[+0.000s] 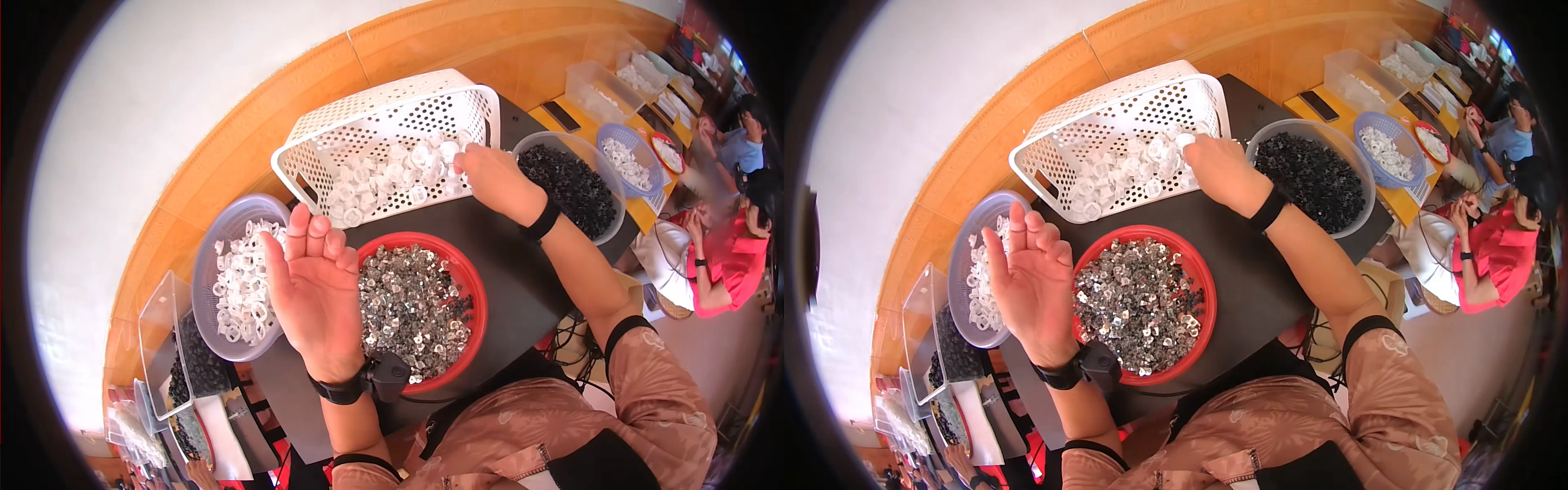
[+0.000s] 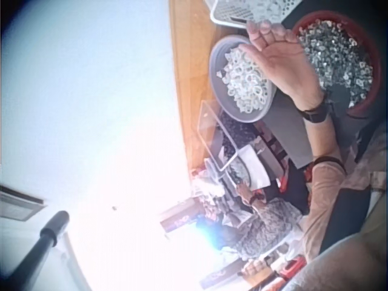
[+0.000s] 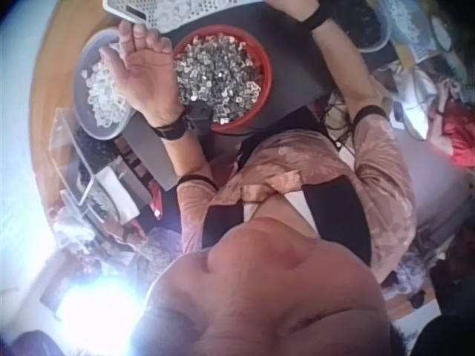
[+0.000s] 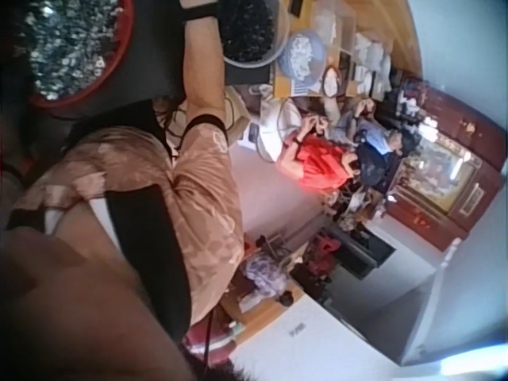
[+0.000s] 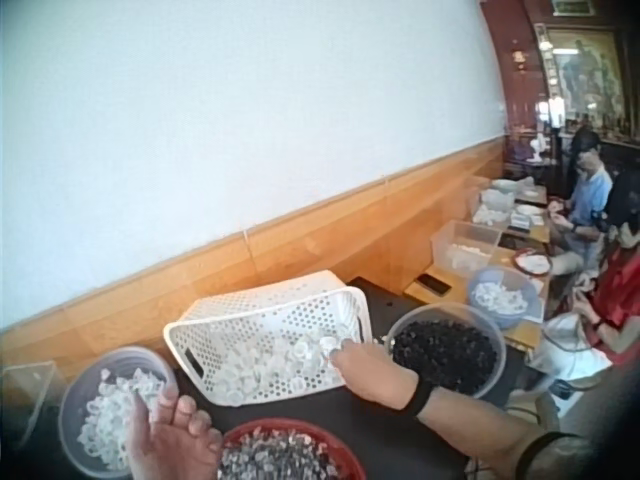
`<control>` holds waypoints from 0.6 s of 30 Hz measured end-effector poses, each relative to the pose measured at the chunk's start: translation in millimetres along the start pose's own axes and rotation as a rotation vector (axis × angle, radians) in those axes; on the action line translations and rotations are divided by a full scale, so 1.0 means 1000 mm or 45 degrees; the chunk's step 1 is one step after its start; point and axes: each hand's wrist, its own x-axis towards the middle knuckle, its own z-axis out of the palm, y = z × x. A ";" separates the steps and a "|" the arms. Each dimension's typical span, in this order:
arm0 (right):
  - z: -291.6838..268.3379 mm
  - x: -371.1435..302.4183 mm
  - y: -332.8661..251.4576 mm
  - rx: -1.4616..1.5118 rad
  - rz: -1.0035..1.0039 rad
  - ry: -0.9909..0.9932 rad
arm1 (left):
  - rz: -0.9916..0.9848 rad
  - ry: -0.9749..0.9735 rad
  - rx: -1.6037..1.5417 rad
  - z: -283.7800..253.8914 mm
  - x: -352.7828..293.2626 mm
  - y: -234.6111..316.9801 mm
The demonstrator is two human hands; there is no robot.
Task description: The person picks up a white plastic base and a metal component, fits the metal piece into the base, and then inserts a small black part into the assembly. The completed unit is then placed into a purple bowl.
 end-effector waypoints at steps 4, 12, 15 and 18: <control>0.010 -0.010 0.005 -0.138 -0.032 0.009 | 0.154 0.028 0.230 0.036 -0.022 -0.008; 0.019 -0.006 0.005 -0.079 -0.043 0.003 | 0.389 -0.144 0.625 0.060 -0.069 -0.022; 0.015 -0.005 0.008 -0.093 -0.031 -0.054 | 0.356 -0.006 0.919 0.052 -0.086 -0.032; -0.002 -0.011 0.006 0.073 0.023 -0.082 | 0.301 0.149 1.050 0.028 -0.105 -0.043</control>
